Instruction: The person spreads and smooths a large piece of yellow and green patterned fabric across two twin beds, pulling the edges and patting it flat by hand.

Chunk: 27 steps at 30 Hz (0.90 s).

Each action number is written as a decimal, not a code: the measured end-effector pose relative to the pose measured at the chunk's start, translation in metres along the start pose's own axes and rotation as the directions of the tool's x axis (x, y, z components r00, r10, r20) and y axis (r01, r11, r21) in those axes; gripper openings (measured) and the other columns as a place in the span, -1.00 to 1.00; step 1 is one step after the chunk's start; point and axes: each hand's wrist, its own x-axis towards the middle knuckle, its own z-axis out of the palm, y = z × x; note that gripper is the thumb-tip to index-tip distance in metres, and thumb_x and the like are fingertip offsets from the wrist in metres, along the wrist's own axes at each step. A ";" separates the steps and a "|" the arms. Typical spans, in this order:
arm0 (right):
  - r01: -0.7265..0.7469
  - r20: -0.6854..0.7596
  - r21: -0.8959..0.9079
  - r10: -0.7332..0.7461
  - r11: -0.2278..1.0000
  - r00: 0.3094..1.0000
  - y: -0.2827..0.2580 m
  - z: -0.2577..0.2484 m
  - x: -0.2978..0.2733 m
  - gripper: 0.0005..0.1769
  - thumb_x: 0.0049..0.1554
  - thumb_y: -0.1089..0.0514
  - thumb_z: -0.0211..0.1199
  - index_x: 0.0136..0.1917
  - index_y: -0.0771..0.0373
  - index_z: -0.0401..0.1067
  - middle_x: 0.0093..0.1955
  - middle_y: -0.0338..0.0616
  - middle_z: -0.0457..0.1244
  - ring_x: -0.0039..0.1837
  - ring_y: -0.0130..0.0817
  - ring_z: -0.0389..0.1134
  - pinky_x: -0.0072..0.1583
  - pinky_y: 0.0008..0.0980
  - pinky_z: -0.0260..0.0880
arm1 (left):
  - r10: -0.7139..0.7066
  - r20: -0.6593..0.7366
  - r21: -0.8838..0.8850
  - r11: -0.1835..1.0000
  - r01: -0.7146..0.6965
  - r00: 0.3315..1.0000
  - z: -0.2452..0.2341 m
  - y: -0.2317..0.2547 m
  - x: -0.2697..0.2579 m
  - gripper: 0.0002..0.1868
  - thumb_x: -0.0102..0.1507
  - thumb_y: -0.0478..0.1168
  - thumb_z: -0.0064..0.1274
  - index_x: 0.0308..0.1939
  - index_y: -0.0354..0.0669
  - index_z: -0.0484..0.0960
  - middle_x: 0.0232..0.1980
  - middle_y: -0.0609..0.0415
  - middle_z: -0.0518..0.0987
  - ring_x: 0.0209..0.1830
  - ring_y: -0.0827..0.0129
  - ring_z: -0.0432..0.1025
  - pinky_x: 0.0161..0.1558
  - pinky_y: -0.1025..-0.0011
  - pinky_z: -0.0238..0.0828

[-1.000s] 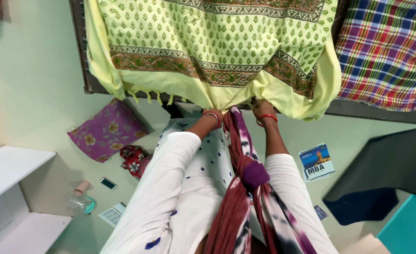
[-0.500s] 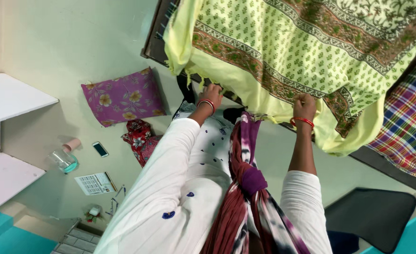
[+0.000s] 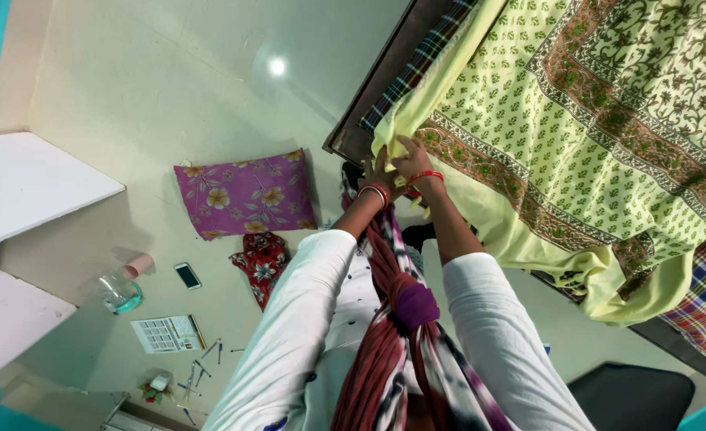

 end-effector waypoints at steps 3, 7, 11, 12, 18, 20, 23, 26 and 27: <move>0.312 0.124 -0.254 -0.289 0.915 0.949 -0.075 0.038 0.015 -0.31 0.05 0.29 0.35 0.45 0.13 0.36 0.43 0.13 0.19 0.26 -0.03 0.41 0.24 -0.23 0.51 | 0.136 -0.389 -0.343 0.896 -0.281 0.911 -0.012 -0.046 0.030 -0.66 0.32 -0.08 0.03 0.15 -0.02 0.49 0.20 -0.06 0.28 0.24 -0.02 0.21 0.19 0.00 0.29; 0.431 0.159 -0.341 -0.401 0.835 0.902 -0.174 0.084 0.019 -0.31 0.14 0.27 0.26 0.53 0.11 0.29 0.48 0.05 0.19 0.26 -0.08 0.41 0.32 -0.21 0.49 | -0.100 -0.748 -0.466 0.783 -0.413 0.656 -0.054 -0.134 0.026 -0.49 0.33 -0.16 -0.02 0.31 -0.34 0.43 0.28 -0.30 0.48 0.29 -0.06 0.39 0.28 0.14 0.32; 0.560 0.243 -0.221 -0.511 0.798 0.824 -0.156 0.079 0.003 -0.32 0.01 0.28 0.33 0.41 0.19 0.34 0.41 0.14 0.20 0.35 0.07 0.32 0.28 -0.12 0.40 | -0.441 -0.490 -0.563 0.819 0.113 0.752 -0.101 -0.177 0.044 -0.32 0.31 0.10 0.06 0.43 -0.12 0.33 0.45 -0.20 0.33 0.40 -0.08 0.29 0.37 0.11 0.26; 0.542 0.227 -0.290 -0.493 0.789 0.840 -0.138 0.074 -0.001 -0.42 0.05 0.26 0.36 0.35 0.15 0.40 0.34 0.06 0.30 0.36 0.05 0.35 0.30 -0.13 0.40 | -0.589 -0.350 -0.541 0.762 0.356 0.729 -0.103 -0.178 0.051 -0.27 0.26 0.15 0.07 0.46 0.03 0.30 0.52 -0.18 0.20 0.40 -0.18 0.20 0.34 0.04 0.21; 0.044 -0.055 -0.306 -0.063 0.951 0.996 0.001 -0.014 -0.049 -0.39 0.00 0.35 0.20 0.34 0.12 0.46 0.29 0.01 0.36 0.30 -0.02 0.39 0.25 -0.16 0.42 | -0.014 -0.431 -0.115 0.993 -0.040 0.902 -0.010 -0.075 0.070 -0.41 0.26 0.16 0.11 0.33 0.12 0.48 0.57 -0.01 0.20 0.56 0.05 0.06 0.40 -0.03 0.15; 0.034 -0.164 -0.182 -0.064 0.983 0.984 0.035 -0.048 -0.086 -0.48 0.06 0.31 0.23 0.31 0.16 0.45 0.25 0.02 0.36 0.30 -0.10 0.40 0.24 -0.21 0.43 | 0.192 -0.362 0.013 0.979 -0.202 0.912 0.020 -0.022 0.065 -0.41 0.26 0.15 0.13 0.34 0.13 0.49 0.56 0.00 0.21 0.57 0.06 0.06 0.45 -0.01 0.14; -0.186 -0.332 -0.070 0.153 0.980 0.931 0.077 -0.101 -0.146 -0.49 0.08 0.30 0.19 0.32 0.13 0.44 0.28 -0.04 0.35 0.23 -0.16 0.42 0.21 -0.25 0.45 | 0.284 -0.164 0.148 0.954 -0.261 0.945 0.054 0.049 0.036 -0.44 0.28 0.11 0.10 0.34 0.18 0.47 0.56 0.07 0.20 0.57 0.13 0.03 0.42 -0.09 0.06; -0.340 -0.470 0.089 0.341 0.936 0.815 0.126 -0.145 -0.210 -0.49 0.09 0.29 0.18 0.32 0.10 0.44 0.27 -0.06 0.36 0.17 -0.19 0.45 0.21 -0.27 0.45 | 0.334 0.021 0.246 0.912 -0.329 0.942 0.082 0.106 0.007 -0.46 0.29 0.07 0.06 0.36 0.24 0.44 0.55 0.12 0.22 0.57 0.19 0.04 0.43 -0.13 -0.02; -0.349 -0.483 0.108 0.356 0.931 0.800 0.146 -0.160 -0.232 -0.49 0.09 0.29 0.18 0.32 0.10 0.44 0.27 -0.06 0.36 0.17 -0.19 0.45 0.21 -0.27 0.45 | 0.350 0.071 0.274 0.894 -0.356 0.934 0.095 0.121 -0.003 -0.47 0.30 0.07 0.06 0.37 0.26 0.44 0.53 0.12 0.24 0.56 0.21 0.06 0.45 -0.11 -0.05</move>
